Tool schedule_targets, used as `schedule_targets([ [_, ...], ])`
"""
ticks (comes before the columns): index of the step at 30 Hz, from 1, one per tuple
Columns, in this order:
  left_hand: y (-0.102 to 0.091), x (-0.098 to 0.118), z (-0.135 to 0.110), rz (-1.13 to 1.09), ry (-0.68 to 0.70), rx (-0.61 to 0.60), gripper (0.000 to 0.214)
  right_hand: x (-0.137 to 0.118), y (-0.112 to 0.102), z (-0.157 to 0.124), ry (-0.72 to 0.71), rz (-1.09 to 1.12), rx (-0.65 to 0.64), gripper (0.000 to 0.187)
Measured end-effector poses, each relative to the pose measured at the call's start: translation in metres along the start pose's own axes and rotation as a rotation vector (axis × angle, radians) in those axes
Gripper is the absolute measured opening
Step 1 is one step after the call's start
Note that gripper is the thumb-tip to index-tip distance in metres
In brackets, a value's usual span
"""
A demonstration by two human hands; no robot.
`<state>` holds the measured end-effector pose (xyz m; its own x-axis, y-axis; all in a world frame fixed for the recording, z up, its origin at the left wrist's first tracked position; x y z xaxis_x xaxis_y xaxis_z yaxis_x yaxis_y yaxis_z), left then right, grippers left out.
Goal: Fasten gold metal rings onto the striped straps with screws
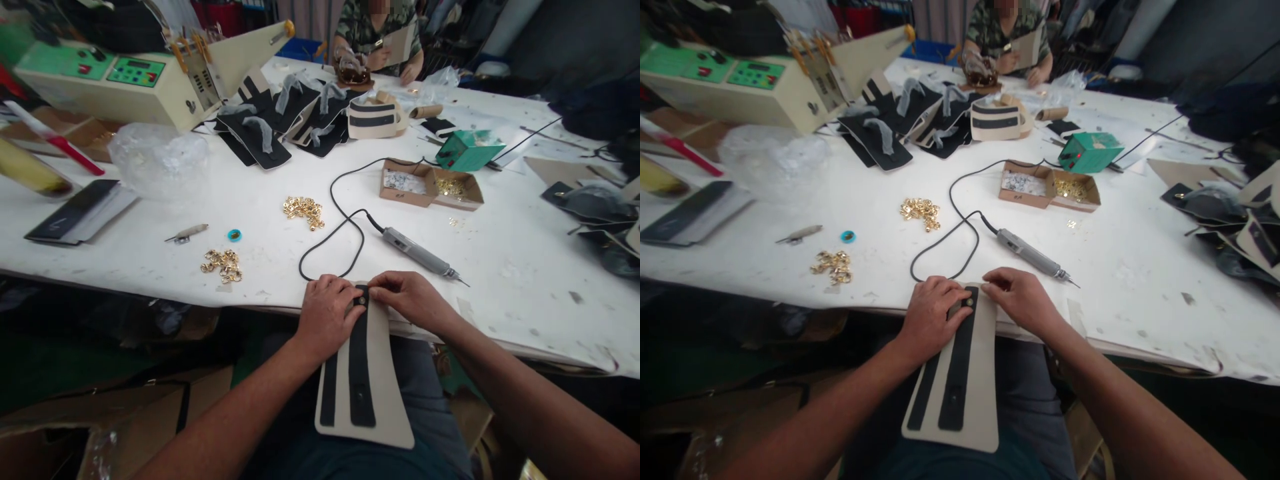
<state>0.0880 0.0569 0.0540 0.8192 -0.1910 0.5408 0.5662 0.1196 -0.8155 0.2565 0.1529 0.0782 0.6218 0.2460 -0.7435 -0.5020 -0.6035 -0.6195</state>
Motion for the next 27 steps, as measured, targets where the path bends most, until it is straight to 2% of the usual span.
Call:
schedule_targets([
  [2,-0.001,0.001,0.000,-0.005,0.005,0.002,0.020,0.006,-0.024,-0.005,-0.071,-0.132,0.260,0.027],
  [4,-0.002,0.002,0.000,-0.006,0.010,0.003,0.019,0.018,-0.048,-0.005,-0.079,-0.400,0.462,0.036],
  [5,-0.003,0.003,0.000,-0.004,0.010,0.004,0.019,0.025,-0.056,-0.001,-0.053,-0.530,0.486,0.043],
  [7,-0.004,0.004,0.000,0.002,0.007,0.005,0.019,0.045,-0.066,0.012,0.043,-0.677,0.420,0.056],
  [10,-0.004,0.005,0.000,0.010,0.002,0.000,0.020,0.068,-0.076,0.030,0.124,-0.645,0.311,0.053],
  [13,-0.002,0.004,-0.002,0.007,-0.009,-0.002,0.021,0.072,-0.087,0.034,0.105,-0.398,0.315,0.043],
  [15,-0.001,0.004,-0.003,0.001,-0.017,0.001,0.021,0.067,-0.092,0.028,0.095,-0.028,0.331,0.043],
  [18,0.000,0.004,-0.003,0.000,-0.016,0.000,0.022,0.041,-0.089,0.013,0.011,0.638,0.407,0.041],
  [20,-0.001,0.004,-0.002,0.003,-0.016,-0.008,0.022,0.014,-0.074,0.005,-0.086,0.928,0.410,0.037],
  [23,-0.002,0.004,0.000,0.012,-0.020,-0.033,0.022,-0.024,-0.039,0.001,-0.196,1.084,0.360,0.033],
  [27,-0.003,0.004,0.002,0.029,-0.023,-0.064,0.021,-0.050,-0.003,0.000,-0.356,0.974,0.450,0.034],
])
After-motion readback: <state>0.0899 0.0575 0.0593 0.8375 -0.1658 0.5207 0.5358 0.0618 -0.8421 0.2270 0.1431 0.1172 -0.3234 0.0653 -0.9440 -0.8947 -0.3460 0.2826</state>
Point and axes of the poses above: each hand's wrist, its own z-axis towards the middle knuckle, its own y-axis out of the palm, x = y × z, the point moved 4 cm from there along z, towards the middle knuckle, and after that the axes turned 4 degrees about -x, right-handed, at the moved point
